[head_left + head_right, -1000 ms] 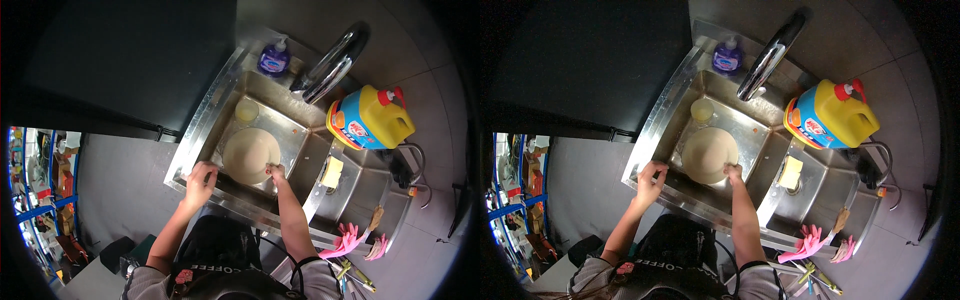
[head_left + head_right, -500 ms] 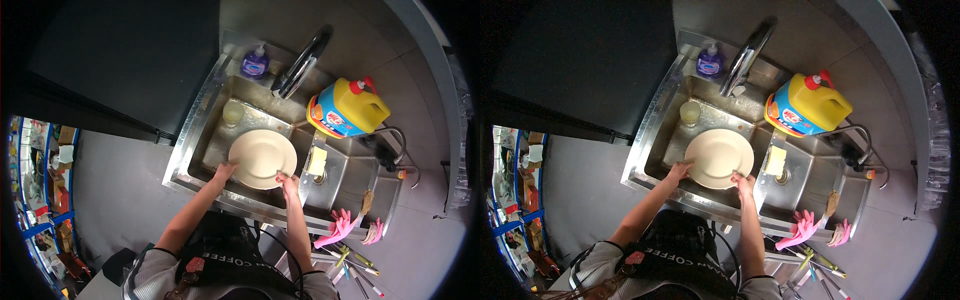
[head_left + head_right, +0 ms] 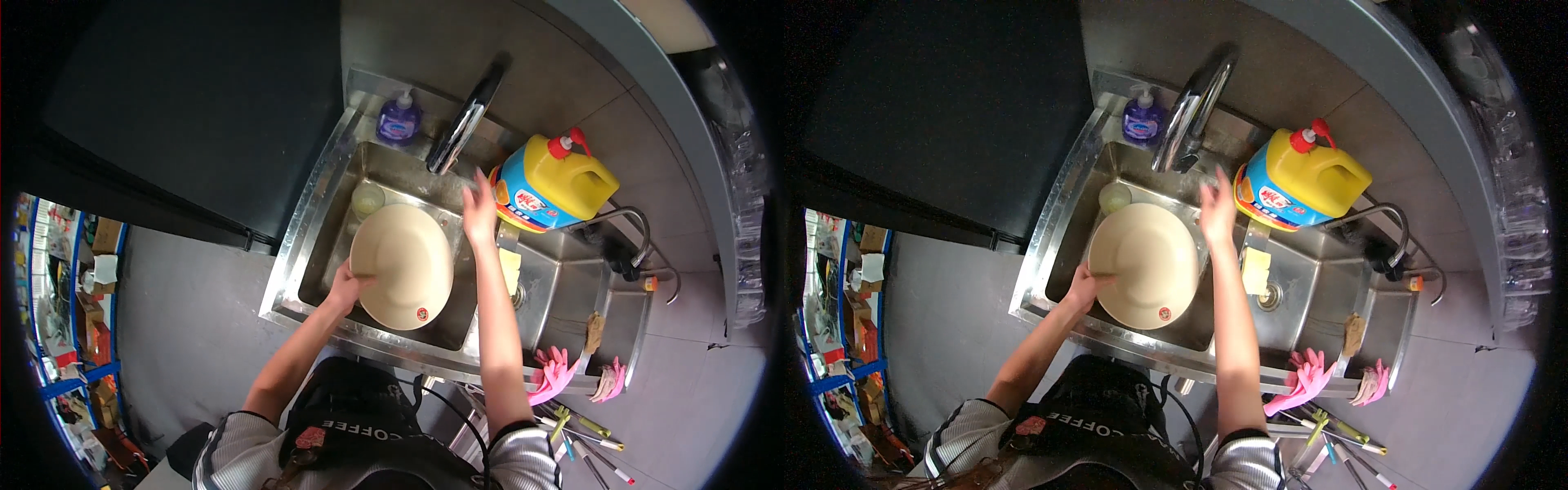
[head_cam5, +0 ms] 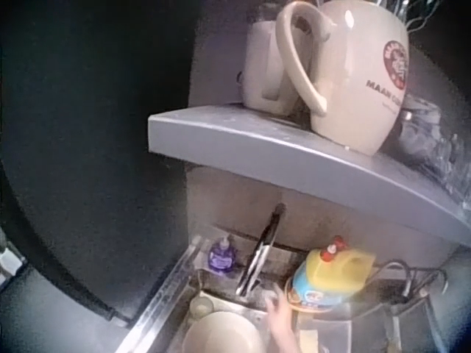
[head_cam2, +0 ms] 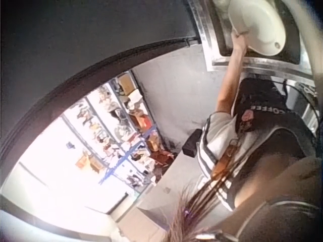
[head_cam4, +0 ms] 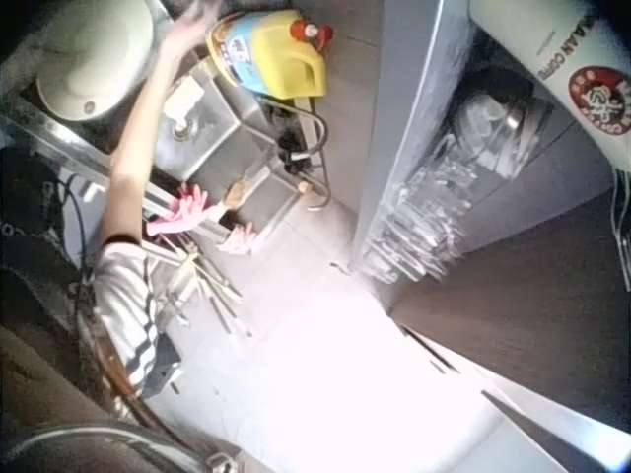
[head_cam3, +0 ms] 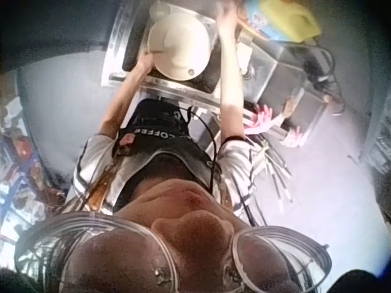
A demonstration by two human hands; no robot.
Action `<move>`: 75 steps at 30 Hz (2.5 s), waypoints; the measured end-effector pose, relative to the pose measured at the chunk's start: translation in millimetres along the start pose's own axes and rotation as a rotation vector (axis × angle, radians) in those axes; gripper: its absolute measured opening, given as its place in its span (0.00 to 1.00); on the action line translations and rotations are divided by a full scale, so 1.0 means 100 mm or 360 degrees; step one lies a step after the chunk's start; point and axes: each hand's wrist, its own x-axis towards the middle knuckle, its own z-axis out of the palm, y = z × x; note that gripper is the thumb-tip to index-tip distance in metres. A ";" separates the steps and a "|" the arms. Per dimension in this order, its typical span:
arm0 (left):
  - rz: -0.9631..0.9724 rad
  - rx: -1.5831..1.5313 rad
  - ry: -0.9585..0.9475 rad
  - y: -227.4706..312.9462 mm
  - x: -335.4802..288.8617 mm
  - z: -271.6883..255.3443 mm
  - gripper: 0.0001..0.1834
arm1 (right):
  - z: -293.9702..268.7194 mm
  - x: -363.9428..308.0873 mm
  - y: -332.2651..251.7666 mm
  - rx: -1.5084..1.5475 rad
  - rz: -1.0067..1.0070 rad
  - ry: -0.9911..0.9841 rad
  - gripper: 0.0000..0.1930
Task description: Washing various dishes and glassware in a commercial kitchen sink.
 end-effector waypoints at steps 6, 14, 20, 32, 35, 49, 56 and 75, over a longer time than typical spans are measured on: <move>-0.0006 -0.0125 0.0099 0.02 -0.03 -0.09 0.25 | 0.28 0.70 0.19 -0.0685 -0.0147 -0.0169 0.12; 0.0046 -0.0298 0.0201 0.18 0.00 -0.16 0.24 | 0.30 0.52 0.18 -0.0911 -0.0205 -0.0102 0.10; -0.0030 -0.0251 0.0167 0.26 0.03 -0.13 0.24 | 0.34 0.47 0.26 -0.0858 -0.0336 0.0003 0.09; 0.0010 -0.0203 0.0169 0.25 0.01 -0.06 0.24 | 0.24 0.50 0.20 -0.0741 -0.0210 -0.0111 0.09; 0.0015 -0.0184 0.0212 0.20 0.05 -0.08 0.24 | 0.23 0.40 0.03 -0.0661 -0.0592 0.0154 0.16; 0.0076 -0.0044 0.0201 0.12 0.09 -0.06 0.23 | 0.03 0.01 -0.89 0.1932 -0.0013 -0.0778 0.23; 0.0030 -0.0038 0.0199 -0.08 0.16 -0.07 0.22 | 0.18 0.29 -0.06 0.0376 -0.0147 0.0341 0.16; -0.0020 -0.0004 0.0233 0.04 0.18 -0.14 0.22 | 0.38 0.50 0.31 -0.0333 -0.0022 0.0194 0.07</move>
